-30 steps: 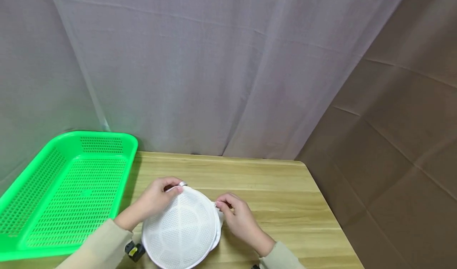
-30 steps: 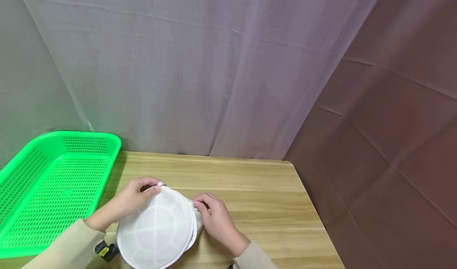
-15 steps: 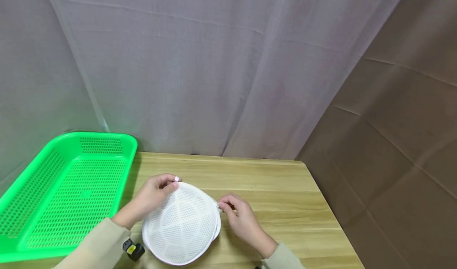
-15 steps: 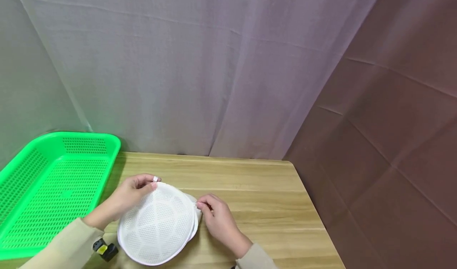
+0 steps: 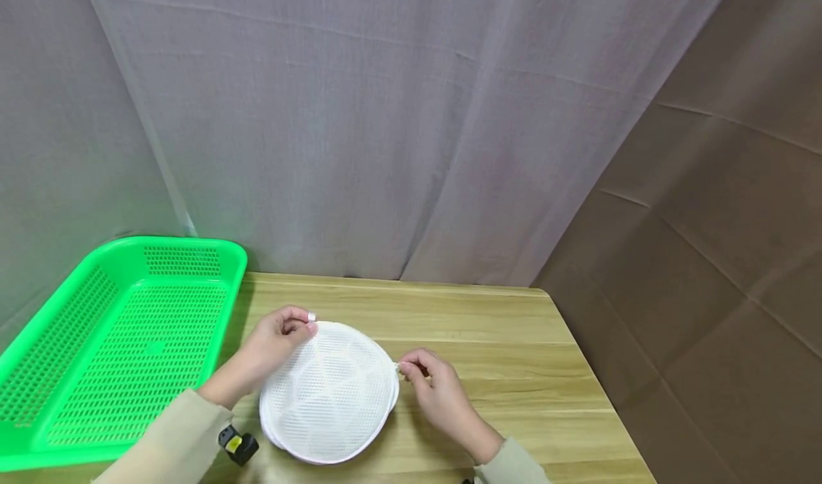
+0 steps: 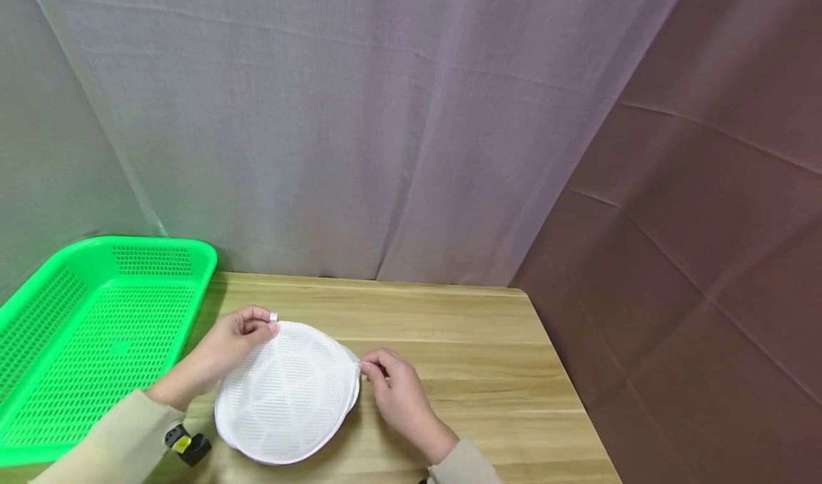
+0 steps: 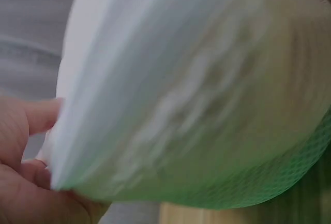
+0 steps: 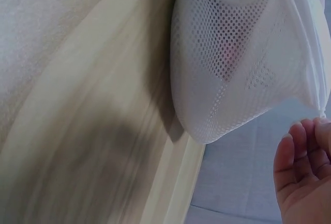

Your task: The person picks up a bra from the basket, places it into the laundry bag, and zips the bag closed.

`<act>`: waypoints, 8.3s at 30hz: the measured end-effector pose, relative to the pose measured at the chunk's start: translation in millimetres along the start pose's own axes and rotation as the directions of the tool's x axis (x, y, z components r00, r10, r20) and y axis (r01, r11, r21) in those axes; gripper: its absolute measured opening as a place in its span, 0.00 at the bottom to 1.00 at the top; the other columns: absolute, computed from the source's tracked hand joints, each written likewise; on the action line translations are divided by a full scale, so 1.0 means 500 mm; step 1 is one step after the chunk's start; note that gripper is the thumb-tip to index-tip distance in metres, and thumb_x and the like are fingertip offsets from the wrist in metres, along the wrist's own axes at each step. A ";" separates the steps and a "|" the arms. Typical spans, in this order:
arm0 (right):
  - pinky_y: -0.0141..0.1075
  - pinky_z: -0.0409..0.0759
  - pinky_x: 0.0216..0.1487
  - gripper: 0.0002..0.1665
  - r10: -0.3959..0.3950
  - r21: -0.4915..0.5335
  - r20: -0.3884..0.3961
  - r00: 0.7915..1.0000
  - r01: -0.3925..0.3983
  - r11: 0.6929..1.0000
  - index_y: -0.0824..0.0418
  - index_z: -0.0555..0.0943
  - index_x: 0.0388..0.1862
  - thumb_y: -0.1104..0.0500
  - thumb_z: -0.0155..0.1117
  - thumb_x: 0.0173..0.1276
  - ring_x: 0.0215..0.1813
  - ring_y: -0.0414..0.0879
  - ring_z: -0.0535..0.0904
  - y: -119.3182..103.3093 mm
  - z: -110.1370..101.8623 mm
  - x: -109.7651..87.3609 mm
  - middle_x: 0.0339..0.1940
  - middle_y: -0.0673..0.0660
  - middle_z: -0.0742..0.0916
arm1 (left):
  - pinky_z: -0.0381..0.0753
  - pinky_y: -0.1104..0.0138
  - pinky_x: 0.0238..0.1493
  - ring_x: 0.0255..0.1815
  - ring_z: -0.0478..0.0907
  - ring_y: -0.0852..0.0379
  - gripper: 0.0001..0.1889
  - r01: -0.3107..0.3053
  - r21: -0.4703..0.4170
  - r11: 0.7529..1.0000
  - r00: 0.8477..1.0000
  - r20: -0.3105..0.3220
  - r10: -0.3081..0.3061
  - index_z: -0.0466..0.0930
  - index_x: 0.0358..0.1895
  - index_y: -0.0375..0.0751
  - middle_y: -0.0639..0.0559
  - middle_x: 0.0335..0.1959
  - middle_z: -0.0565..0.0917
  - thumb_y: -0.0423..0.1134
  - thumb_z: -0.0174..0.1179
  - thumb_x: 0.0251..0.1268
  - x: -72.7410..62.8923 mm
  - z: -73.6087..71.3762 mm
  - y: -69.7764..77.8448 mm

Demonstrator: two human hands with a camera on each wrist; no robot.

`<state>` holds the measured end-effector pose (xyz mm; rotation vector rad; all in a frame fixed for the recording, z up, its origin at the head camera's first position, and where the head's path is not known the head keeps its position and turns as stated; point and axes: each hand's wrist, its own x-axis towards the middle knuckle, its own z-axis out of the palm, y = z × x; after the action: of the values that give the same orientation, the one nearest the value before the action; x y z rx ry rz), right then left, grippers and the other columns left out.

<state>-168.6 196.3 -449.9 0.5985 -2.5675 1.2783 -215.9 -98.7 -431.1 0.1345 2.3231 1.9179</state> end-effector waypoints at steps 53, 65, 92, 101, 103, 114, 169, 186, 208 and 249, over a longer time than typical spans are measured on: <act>0.34 0.78 0.41 0.04 -0.033 -0.057 -0.002 0.999 0.033 0.998 0.49 0.81 0.35 0.56 0.60 0.71 0.38 0.37 0.77 -0.043 -0.015 0.029 0.32 0.44 0.83 | 0.75 0.62 0.40 0.36 0.74 0.57 0.02 -0.307 0.322 0.896 0.948 0.189 0.257 0.81 0.35 0.43 0.54 0.33 0.80 0.36 0.61 0.66 -0.014 0.038 0.049; 0.33 0.78 0.40 0.04 -0.005 -0.063 -0.004 1.000 0.004 0.998 0.52 0.82 0.36 0.56 0.61 0.70 0.37 0.37 0.77 -0.038 -0.015 0.023 0.30 0.42 0.81 | 0.74 0.61 0.42 0.38 0.74 0.55 0.02 -0.221 0.306 0.926 0.974 0.109 0.196 0.81 0.37 0.44 0.54 0.34 0.81 0.36 0.60 0.68 -0.012 0.024 0.040; 0.34 0.78 0.40 0.05 -0.017 -0.017 0.028 0.999 0.017 1.000 0.55 0.81 0.37 0.56 0.59 0.71 0.37 0.38 0.78 -0.022 -0.001 0.031 0.33 0.53 0.84 | 0.72 0.60 0.47 0.43 0.74 0.52 0.06 -0.105 0.183 0.977 0.994 -0.014 0.109 0.80 0.42 0.41 0.51 0.38 0.81 0.38 0.58 0.69 -0.017 0.009 0.021; 0.33 0.78 0.37 0.05 -0.014 0.023 0.031 0.999 0.014 1.000 0.52 0.81 0.36 0.56 0.60 0.71 0.35 0.39 0.78 -0.020 0.005 0.037 0.30 0.42 0.82 | 0.72 0.60 0.47 0.42 0.74 0.54 0.07 -0.078 0.175 0.982 0.995 -0.050 0.088 0.81 0.43 0.41 0.51 0.38 0.81 0.39 0.59 0.69 -0.018 0.007 0.016; 0.33 0.78 0.36 0.05 -0.008 0.034 0.035 0.999 0.006 0.999 0.53 0.81 0.36 0.56 0.60 0.71 0.34 0.40 0.78 -0.020 0.006 0.038 0.29 0.40 0.81 | 0.72 0.60 0.47 0.42 0.74 0.54 0.07 -0.074 0.174 0.982 0.995 -0.055 0.085 0.81 0.43 0.40 0.51 0.38 0.81 0.39 0.59 0.69 -0.018 0.006 0.016; 0.34 0.78 0.36 0.06 0.018 0.054 0.045 0.999 -0.021 0.998 0.54 0.81 0.36 0.55 0.59 0.71 0.34 0.41 0.78 -0.023 0.005 0.040 0.29 0.41 0.81 | 0.72 0.60 0.47 0.42 0.73 0.53 0.07 -0.070 0.164 0.984 0.995 -0.065 0.082 0.80 0.44 0.40 0.50 0.38 0.81 0.39 0.59 0.69 -0.017 0.008 0.016; 0.32 0.78 0.35 0.05 -0.031 0.025 0.039 0.999 0.030 0.999 0.55 0.81 0.35 0.58 0.59 0.71 0.33 0.40 0.78 -0.011 -0.006 0.027 0.29 0.52 0.83 | 0.72 0.62 0.48 0.44 0.73 0.53 0.10 0.001 0.065 0.998 0.995 -0.104 0.005 0.79 0.47 0.36 0.47 0.43 0.80 0.39 0.57 0.70 -0.019 0.006 0.016; 0.33 0.79 0.37 0.05 0.002 0.066 -0.034 0.999 0.000 0.998 0.54 0.80 0.35 0.59 0.58 0.72 0.35 0.42 0.79 -0.047 0.003 0.067 0.30 0.49 0.83 | 0.66 0.47 0.62 0.61 0.71 0.41 0.20 -0.220 0.387 0.895 0.975 0.049 0.219 0.75 0.57 0.34 0.41 0.54 0.79 0.45 0.58 0.69 -0.028 0.018 0.063; 0.34 0.78 0.38 0.05 -0.061 0.055 0.013 0.998 0.060 0.997 0.52 0.79 0.37 0.58 0.57 0.73 0.36 0.39 0.77 -0.071 0.026 0.060 0.32 0.45 0.81 | 0.68 0.50 0.62 0.59 0.74 0.45 0.14 -0.318 0.435 0.843 0.948 0.155 0.277 0.78 0.54 0.36 0.45 0.52 0.80 0.37 0.60 0.68 -0.047 0.082 0.068; 0.33 0.78 0.38 0.06 -0.056 0.013 0.060 0.997 0.055 0.998 0.52 0.80 0.37 0.54 0.58 0.73 0.35 0.38 0.77 -0.055 0.022 0.041 0.31 0.49 0.82 | 0.75 0.54 0.52 0.46 0.78 0.52 0.05 -0.298 0.430 0.852 0.950 0.045 0.309 0.83 0.38 0.40 0.50 0.39 0.81 0.32 0.57 0.69 -0.034 0.063 0.045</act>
<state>-174.7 167.5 -429.8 0.7159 -2.5741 1.2765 -194.5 -66.5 -414.3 0.5546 2.8549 1.4724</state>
